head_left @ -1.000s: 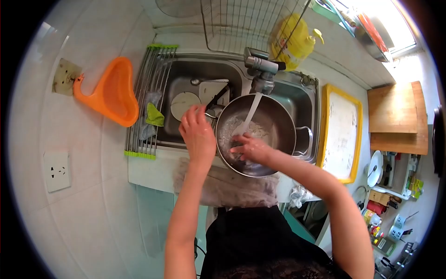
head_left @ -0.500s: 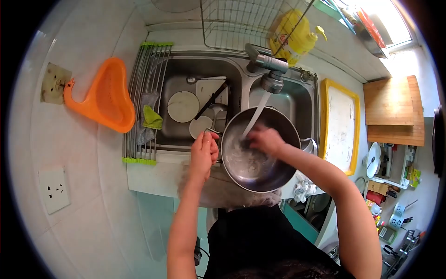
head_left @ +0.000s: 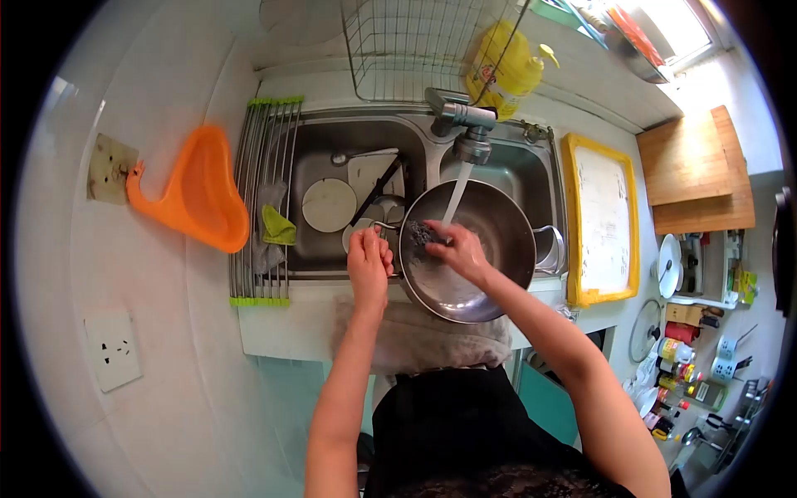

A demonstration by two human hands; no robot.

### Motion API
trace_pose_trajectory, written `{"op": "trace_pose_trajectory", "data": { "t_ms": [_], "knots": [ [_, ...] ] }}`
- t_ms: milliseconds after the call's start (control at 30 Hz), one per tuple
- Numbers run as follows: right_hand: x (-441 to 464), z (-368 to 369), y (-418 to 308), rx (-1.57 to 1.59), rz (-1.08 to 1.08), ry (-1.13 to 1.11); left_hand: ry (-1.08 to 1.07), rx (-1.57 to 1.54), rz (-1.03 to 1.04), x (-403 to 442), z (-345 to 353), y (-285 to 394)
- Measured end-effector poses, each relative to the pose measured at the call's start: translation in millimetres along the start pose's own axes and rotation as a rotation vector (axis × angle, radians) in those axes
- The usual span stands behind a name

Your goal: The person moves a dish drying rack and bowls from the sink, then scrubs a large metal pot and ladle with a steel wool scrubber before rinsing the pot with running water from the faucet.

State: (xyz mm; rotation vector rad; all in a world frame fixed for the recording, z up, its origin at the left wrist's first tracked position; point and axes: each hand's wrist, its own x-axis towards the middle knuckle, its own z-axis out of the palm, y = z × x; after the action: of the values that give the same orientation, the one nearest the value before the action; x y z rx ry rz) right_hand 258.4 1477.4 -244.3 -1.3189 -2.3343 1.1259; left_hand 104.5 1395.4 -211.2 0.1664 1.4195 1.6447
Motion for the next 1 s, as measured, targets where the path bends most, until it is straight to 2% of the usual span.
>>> {"op": "trace_pose_trajectory", "data": {
  "t_ms": [33,67,100,167,200,267,333,367,433,467,567,633,700,733,800,833,900,967,1000],
  "knots": [
    [-12.5,-5.6,-16.5,0.251,0.084,0.019,0.004,0.005,-0.032,-2.6,1.1,4.9],
    [-29.1,-8.9,-32.1,0.298,0.087,0.039,0.012,0.007,-0.063,-3.8,2.0,8.1],
    [-41.1,-10.8,-54.6,0.276,0.084,0.075,0.005,0.003,-0.06,-2.6,1.8,6.8],
    [-41.6,8.0,-62.4,0.112,-0.1,0.2,0.013,0.12,-0.014,-0.4,-0.7,0.3],
    [-31.0,14.3,-60.9,0.113,-0.093,0.206,0.006,0.125,-0.017,-0.4,-1.4,0.3],
    [10.9,18.9,-48.3,0.229,-0.039,0.42,-0.066,0.253,0.032,-0.6,-3.8,1.1],
    [46.3,15.8,-28.3,0.218,-0.009,0.586,-0.066,0.295,0.05,1.1,-3.7,2.2],
    [55.3,8.4,-17.7,0.343,0.115,0.677,-0.066,0.335,0.062,-0.7,-4.6,0.8],
    [49.7,-18.4,8.6,0.043,0.136,0.736,-0.075,0.3,0.028,-2.6,-6.9,3.0],
    [38.1,-26.6,21.0,-0.12,0.127,0.675,-0.09,0.256,0.012,0.3,-5.7,5.4],
    [16.8,-27.8,31.5,-0.459,0.403,0.262,-0.068,0.15,-0.015,4.0,-3.8,-0.2],
    [32.1,6.6,27.4,-0.51,0.452,0.136,-0.075,0.165,-0.015,5.0,-3.1,-0.2],
    [43.5,41.6,30.4,-0.319,0.066,0.152,-0.081,0.188,-0.024,3.1,-3.7,1.4],
    [42.9,36.1,30.3,-0.311,0.074,0.149,-0.086,0.18,-0.035,3.7,-4.1,4.6],
    [51.5,4.4,20.8,-0.592,-0.317,-0.211,-0.094,0.172,-0.059,3.7,-3.6,10.7],
    [60.6,-14.9,11.5,-0.597,-0.308,-0.206,-0.105,0.17,-0.062,6.5,-2.8,10.8],
    [78.5,-43.8,3.0,-1.241,-1.053,-0.225,-0.114,0.19,-0.067,10.9,-4.3,9.2],
    [89.7,-79.3,29.2,-1.323,-1.246,-0.157,-0.124,0.222,-0.069,11.0,-5.2,14.6],
    [76.2,-93.8,43.4,-1.367,-1.013,-0.285,-0.11,0.213,-0.072,13.5,-7.7,17.0]
  ]
}}
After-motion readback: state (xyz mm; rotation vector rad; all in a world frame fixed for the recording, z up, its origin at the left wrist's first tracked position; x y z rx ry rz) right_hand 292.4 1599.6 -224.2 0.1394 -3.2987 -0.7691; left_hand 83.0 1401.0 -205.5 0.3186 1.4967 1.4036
